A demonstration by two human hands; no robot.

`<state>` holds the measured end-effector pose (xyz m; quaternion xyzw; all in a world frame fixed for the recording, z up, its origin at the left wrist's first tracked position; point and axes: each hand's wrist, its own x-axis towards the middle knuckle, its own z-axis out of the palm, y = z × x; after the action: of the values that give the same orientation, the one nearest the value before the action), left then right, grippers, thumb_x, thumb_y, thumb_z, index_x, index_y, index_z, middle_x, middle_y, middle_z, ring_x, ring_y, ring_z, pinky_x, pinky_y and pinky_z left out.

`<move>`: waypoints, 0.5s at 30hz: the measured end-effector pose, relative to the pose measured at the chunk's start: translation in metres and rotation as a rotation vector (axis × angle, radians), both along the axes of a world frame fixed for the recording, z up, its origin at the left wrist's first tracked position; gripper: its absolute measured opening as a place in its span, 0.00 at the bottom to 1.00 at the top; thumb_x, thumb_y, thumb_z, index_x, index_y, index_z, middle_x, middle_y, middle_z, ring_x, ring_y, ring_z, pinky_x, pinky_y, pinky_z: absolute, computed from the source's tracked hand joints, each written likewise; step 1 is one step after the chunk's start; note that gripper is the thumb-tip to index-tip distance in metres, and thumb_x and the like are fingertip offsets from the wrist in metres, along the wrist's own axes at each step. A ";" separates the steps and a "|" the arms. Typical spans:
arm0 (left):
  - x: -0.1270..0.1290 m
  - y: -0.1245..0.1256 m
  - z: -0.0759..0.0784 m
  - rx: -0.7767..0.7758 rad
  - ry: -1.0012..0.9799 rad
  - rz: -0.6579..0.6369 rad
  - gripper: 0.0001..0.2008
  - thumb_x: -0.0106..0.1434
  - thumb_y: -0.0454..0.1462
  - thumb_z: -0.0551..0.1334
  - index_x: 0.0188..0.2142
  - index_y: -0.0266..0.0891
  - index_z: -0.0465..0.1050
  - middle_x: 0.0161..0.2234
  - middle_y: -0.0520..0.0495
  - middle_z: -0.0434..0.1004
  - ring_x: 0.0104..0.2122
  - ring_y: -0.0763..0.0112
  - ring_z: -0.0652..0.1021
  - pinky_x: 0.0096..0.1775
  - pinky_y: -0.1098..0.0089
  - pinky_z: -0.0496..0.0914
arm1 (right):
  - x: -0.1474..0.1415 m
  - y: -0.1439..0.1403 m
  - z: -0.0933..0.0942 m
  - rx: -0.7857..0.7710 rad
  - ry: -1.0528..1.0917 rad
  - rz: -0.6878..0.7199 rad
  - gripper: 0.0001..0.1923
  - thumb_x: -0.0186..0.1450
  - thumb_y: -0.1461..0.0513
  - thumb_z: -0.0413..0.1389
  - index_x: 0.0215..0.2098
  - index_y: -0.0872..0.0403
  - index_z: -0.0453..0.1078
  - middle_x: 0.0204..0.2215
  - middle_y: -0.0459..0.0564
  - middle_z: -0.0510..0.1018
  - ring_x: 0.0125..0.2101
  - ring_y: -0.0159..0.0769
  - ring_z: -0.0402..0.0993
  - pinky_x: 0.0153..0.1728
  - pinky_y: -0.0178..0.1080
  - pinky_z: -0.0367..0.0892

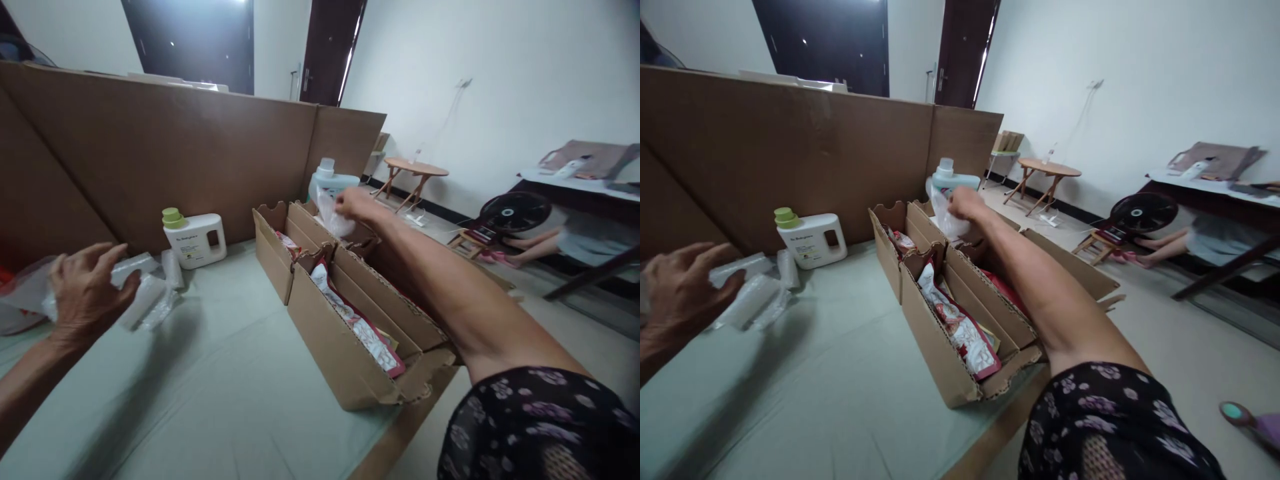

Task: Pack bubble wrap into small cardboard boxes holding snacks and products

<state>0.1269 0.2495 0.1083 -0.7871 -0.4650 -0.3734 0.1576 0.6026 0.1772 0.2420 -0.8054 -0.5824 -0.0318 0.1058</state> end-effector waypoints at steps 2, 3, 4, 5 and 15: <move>0.048 -0.026 0.027 0.199 0.035 -0.221 0.34 0.60 0.44 0.69 0.63 0.39 0.62 0.68 0.34 0.60 0.67 0.43 0.63 0.65 0.41 0.53 | -0.022 -0.010 0.024 0.138 0.004 0.064 0.06 0.64 0.66 0.57 0.32 0.58 0.76 0.30 0.54 0.80 0.38 0.42 0.77 0.40 0.40 0.69; 0.075 -0.038 0.039 0.265 0.044 -0.319 0.41 0.59 0.45 0.70 0.67 0.39 0.56 0.71 0.32 0.50 0.70 0.43 0.55 0.66 0.42 0.50 | -0.038 -0.014 0.034 0.190 0.046 0.178 0.05 0.64 0.65 0.57 0.33 0.58 0.76 0.31 0.53 0.80 0.37 0.40 0.76 0.40 0.39 0.69; 0.100 -0.049 0.051 0.312 0.026 -0.404 0.47 0.57 0.46 0.72 0.69 0.39 0.51 0.73 0.32 0.44 0.71 0.42 0.50 0.67 0.42 0.47 | -0.056 -0.018 0.041 0.205 0.127 0.356 0.04 0.63 0.64 0.59 0.34 0.57 0.76 0.30 0.51 0.79 0.35 0.38 0.76 0.38 0.38 0.70; 0.124 -0.057 0.060 0.328 0.001 -0.478 0.49 0.57 0.47 0.72 0.69 0.37 0.49 0.73 0.30 0.43 0.72 0.42 0.47 0.68 0.43 0.44 | -0.072 -0.021 0.046 0.172 0.228 0.550 0.04 0.64 0.63 0.60 0.35 0.57 0.76 0.29 0.49 0.79 0.33 0.35 0.75 0.37 0.37 0.70; 0.084 -0.056 0.043 -0.644 -0.464 -0.251 0.17 0.60 0.47 0.62 0.43 0.41 0.76 0.32 0.56 0.80 0.31 0.67 0.78 0.32 0.72 0.72 | 0.068 -0.017 0.007 -0.110 0.035 -0.042 0.08 0.69 0.62 0.58 0.43 0.59 0.76 0.32 0.53 0.82 0.30 0.37 0.78 0.32 0.38 0.73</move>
<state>0.2110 0.1935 0.1510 -0.7418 -0.4817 -0.3926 -0.2522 0.6705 0.1599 0.2485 -0.8226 -0.5641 0.0122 0.0709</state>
